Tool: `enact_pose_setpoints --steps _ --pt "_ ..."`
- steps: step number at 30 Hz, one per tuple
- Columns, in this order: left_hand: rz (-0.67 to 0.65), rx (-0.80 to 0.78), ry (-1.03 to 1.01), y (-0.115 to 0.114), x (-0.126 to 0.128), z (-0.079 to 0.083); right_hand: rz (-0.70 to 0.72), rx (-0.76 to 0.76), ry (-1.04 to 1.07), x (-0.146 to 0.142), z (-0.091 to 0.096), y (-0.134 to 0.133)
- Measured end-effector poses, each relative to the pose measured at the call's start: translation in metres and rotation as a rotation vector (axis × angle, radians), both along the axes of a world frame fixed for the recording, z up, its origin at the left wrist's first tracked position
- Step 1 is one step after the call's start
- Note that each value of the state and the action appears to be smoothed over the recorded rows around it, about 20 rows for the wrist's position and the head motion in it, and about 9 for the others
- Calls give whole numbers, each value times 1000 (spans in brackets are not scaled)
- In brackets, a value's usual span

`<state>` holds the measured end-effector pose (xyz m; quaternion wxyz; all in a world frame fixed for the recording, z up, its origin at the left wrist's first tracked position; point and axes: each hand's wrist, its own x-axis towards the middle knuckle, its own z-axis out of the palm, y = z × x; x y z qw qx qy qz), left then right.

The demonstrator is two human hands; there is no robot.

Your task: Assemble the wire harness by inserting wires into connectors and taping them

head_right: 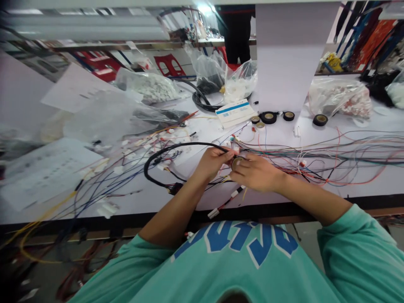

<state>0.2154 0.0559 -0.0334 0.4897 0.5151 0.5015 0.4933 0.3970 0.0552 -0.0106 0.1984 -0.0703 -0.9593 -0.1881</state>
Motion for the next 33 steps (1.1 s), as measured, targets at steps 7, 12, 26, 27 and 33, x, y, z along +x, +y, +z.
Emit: enact_pose_setpoints --steps 7,12,26,27,33 --pt "30 246 311 -15 3 4 -277 -568 66 6 -18 39" --pt "2 494 376 -9 8 9 -127 -941 324 -15 -39 54" --pt "43 40 -76 -4 14 2 14 11 6 14 -7 -2" --pt "36 40 -67 -5 13 2 -43 -40 -7 16 -5 -1" --pt "-38 207 182 -12 10 8 -283 -485 101 16 -18 35"
